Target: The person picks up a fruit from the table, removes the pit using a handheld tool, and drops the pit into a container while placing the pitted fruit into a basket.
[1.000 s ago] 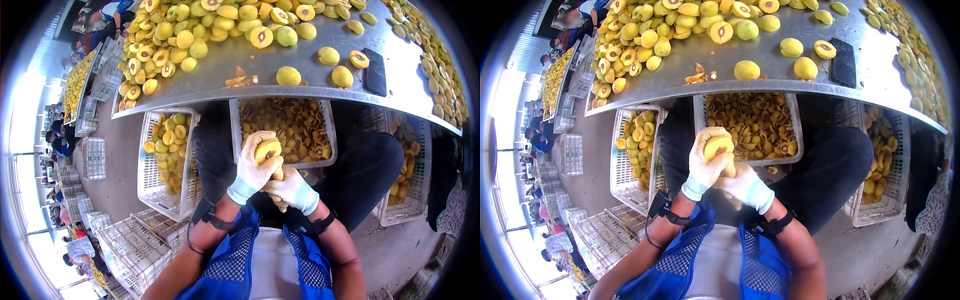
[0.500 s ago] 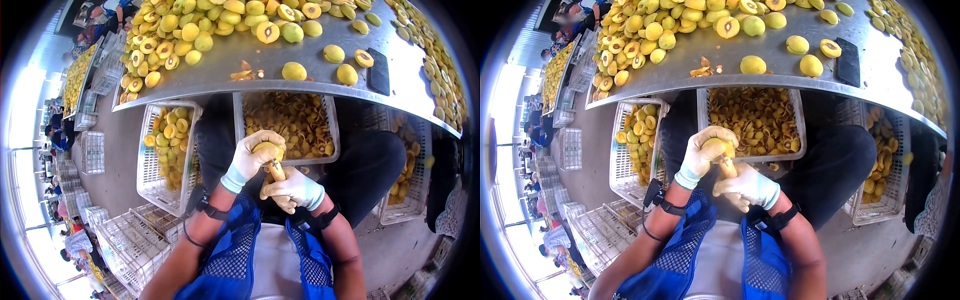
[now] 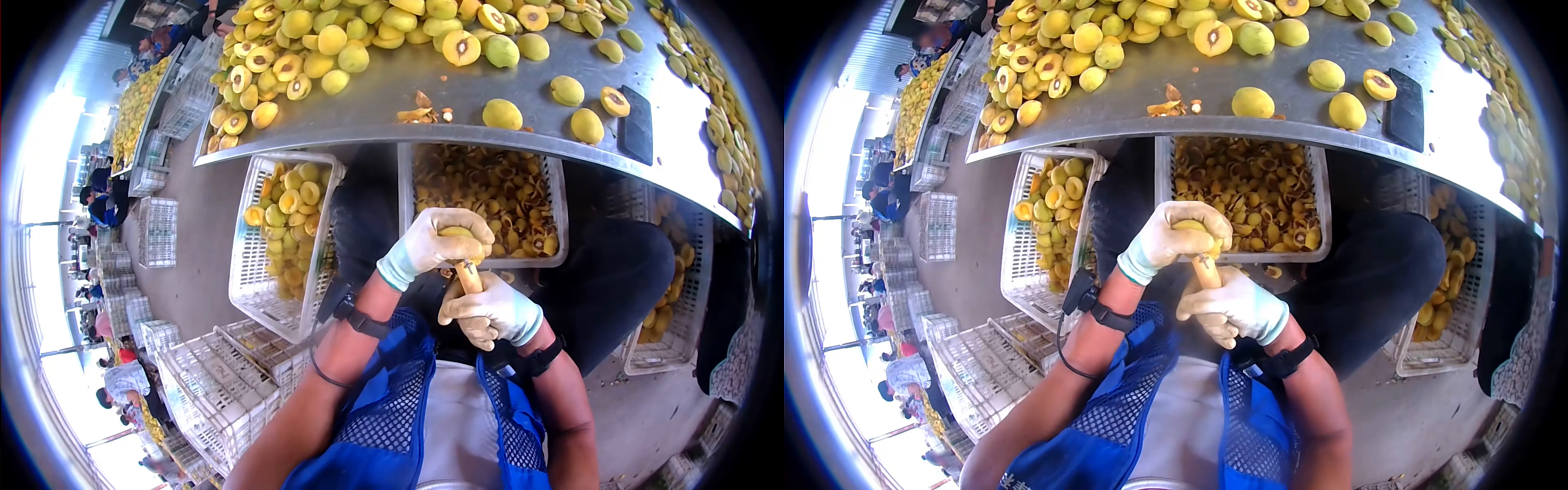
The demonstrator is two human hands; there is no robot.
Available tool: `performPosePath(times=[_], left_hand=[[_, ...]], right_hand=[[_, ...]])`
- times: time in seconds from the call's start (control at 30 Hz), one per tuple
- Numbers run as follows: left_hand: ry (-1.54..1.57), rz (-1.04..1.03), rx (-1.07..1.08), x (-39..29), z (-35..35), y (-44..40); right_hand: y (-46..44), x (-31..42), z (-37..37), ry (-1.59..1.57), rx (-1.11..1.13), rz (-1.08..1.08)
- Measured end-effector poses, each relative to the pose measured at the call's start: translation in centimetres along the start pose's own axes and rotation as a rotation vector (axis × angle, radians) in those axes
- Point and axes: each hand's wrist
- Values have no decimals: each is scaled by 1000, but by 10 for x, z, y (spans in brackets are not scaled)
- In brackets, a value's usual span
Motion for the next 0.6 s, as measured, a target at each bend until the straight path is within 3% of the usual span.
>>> performPosePath(times=[0.07, 0.2, 0.3, 0.4, 0.6], left_hand=[[133, 2, 5, 10, 1, -3], [81, -84, -14, 16, 0, -4], [-189, 62, 17, -5, 1, -2], [-258, 55, -12, -14, -3, -3], [224, -57, -51, 20, -5, -4]], right_hand=[[1, 2, 1, -40, 16, -18], [0, 1, -1, 102, -112, 19], [3, 3, -6, 239, -144, 90], [-1, 3, -2, 109, -86, 3], [0, 5, 2, 16, 5, -8]])
Point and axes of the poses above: each hand's wrist, its own y-axis away from the middle knuckle, its own z-axis out of the back of the hand, x = y × z, and after that the axes turned 8 degrees about -x, right-handed
